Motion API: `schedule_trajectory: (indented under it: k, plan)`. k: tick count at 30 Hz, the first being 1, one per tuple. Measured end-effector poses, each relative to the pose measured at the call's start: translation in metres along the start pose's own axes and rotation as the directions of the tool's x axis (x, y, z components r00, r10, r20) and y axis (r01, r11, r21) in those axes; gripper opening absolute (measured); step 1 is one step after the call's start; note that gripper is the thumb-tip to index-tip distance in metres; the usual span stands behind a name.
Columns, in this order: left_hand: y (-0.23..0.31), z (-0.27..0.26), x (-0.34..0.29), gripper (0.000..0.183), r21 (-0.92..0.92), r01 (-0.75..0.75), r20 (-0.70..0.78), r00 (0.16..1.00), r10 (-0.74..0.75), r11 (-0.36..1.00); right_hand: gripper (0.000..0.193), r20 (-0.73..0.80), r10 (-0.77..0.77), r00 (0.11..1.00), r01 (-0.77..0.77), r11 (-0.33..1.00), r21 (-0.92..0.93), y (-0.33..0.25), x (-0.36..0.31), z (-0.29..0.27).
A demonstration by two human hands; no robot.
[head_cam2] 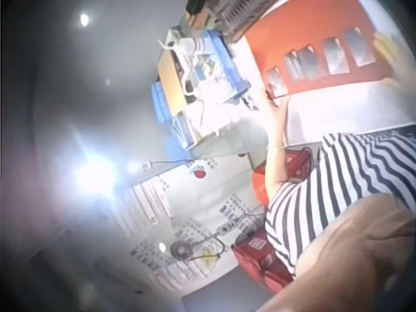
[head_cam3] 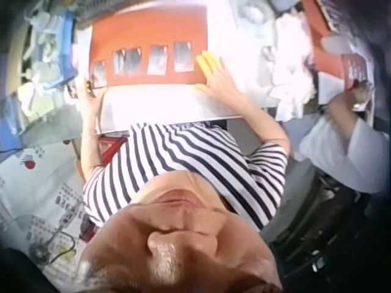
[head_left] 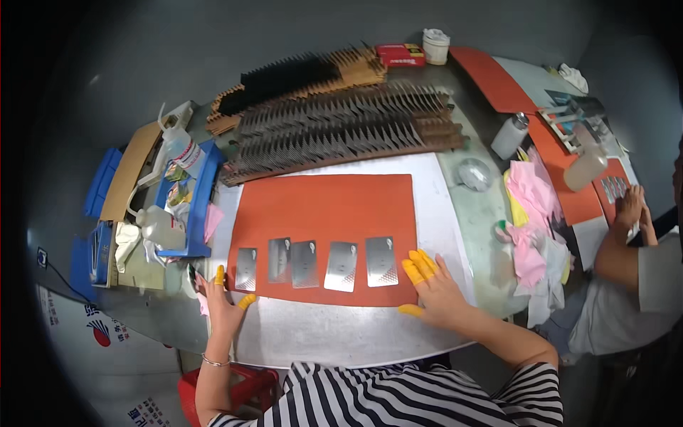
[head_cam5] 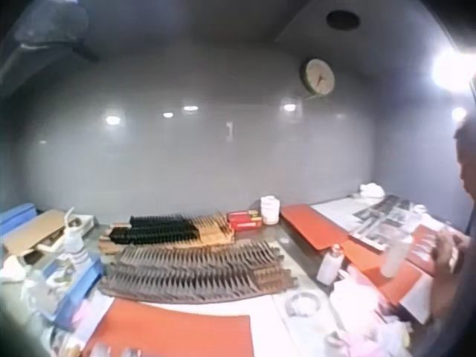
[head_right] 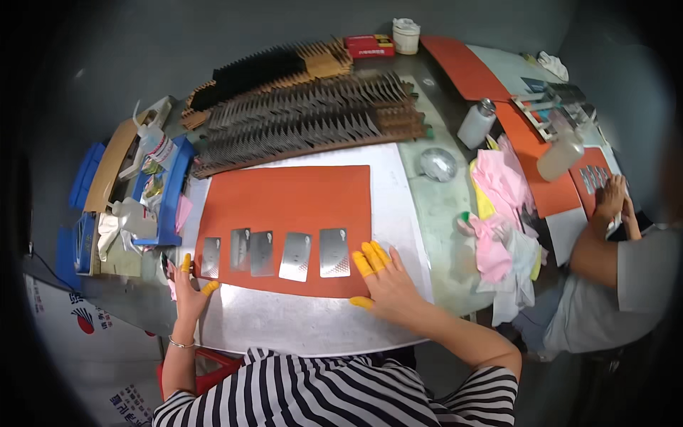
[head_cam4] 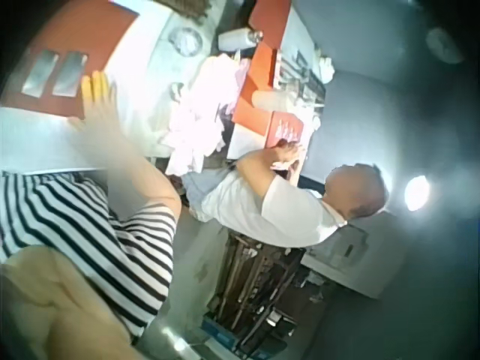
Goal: Cleaning and inspecting small metal plates with a cloth and solvent in a fabrication environment.
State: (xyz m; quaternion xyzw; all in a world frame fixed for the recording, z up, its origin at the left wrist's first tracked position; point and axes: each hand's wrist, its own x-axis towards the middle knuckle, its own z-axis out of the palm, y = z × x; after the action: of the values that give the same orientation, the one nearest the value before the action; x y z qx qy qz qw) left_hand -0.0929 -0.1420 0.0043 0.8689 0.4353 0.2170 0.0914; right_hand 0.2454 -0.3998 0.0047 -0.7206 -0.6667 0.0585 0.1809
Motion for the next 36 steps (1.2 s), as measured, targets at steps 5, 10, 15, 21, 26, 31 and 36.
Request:
schedule_trajectory:
  k: [5, 10, 15, 21, 26, 31, 36]
  plan:
    - [0.027, 0.02, 0.009, 0.092, -0.035, 0.089, 0.012, 0.996, -0.089, 0.995, 0.065, -0.069, 0.142, 0.987, -0.146, 0.987, -0.064, 0.032, 0.021, 0.001]
    - [0.019, 0.035, 0.034, 0.092, -0.039, 0.033, -0.049, 0.998, -0.034, 0.999, 0.052, -0.259, 0.102, 0.96, -0.109, 0.994, -0.011, 0.059, 0.051, 0.008]
    - [0.018, 0.033, 0.04, 0.086, -0.062, 0.05, 0.047, 0.998, -0.047, 0.997, 0.039, -0.286, 0.195, 0.938, -0.242, 0.96, -0.139, 0.055, 0.014, -0.053]
    - [0.098, 0.025, 0.037, 0.067, -0.677, -0.065, -0.009, 0.997, 0.08, 0.733, 0.027, -0.456, 0.453, 0.766, -0.585, 0.786, -0.202, 0.128, -0.062, -0.121]
    - [0.302, 0.091, 0.059, 0.068, -0.628, -0.543, 0.143, 0.624, 0.769, 0.557, 0.051, -0.253, 0.624, 0.739, -0.673, 0.702, -0.233, 0.181, -0.112, -0.105]
    - [0.418, 0.181, 0.05, 0.055, -0.679, -0.613, 0.096, 0.471, 0.877, 0.404, 0.041, -0.285, 0.55, 0.785, -0.618, 0.718, -0.319, 0.176, -0.091, -0.093]
    - [0.44, 0.238, 0.049, 0.017, -0.671, -0.627, -0.062, 0.578, 0.814, 0.394, 0.039, -0.373, 0.734, 0.567, -0.811, 0.578, -0.096, 0.149, -0.106, -0.111]
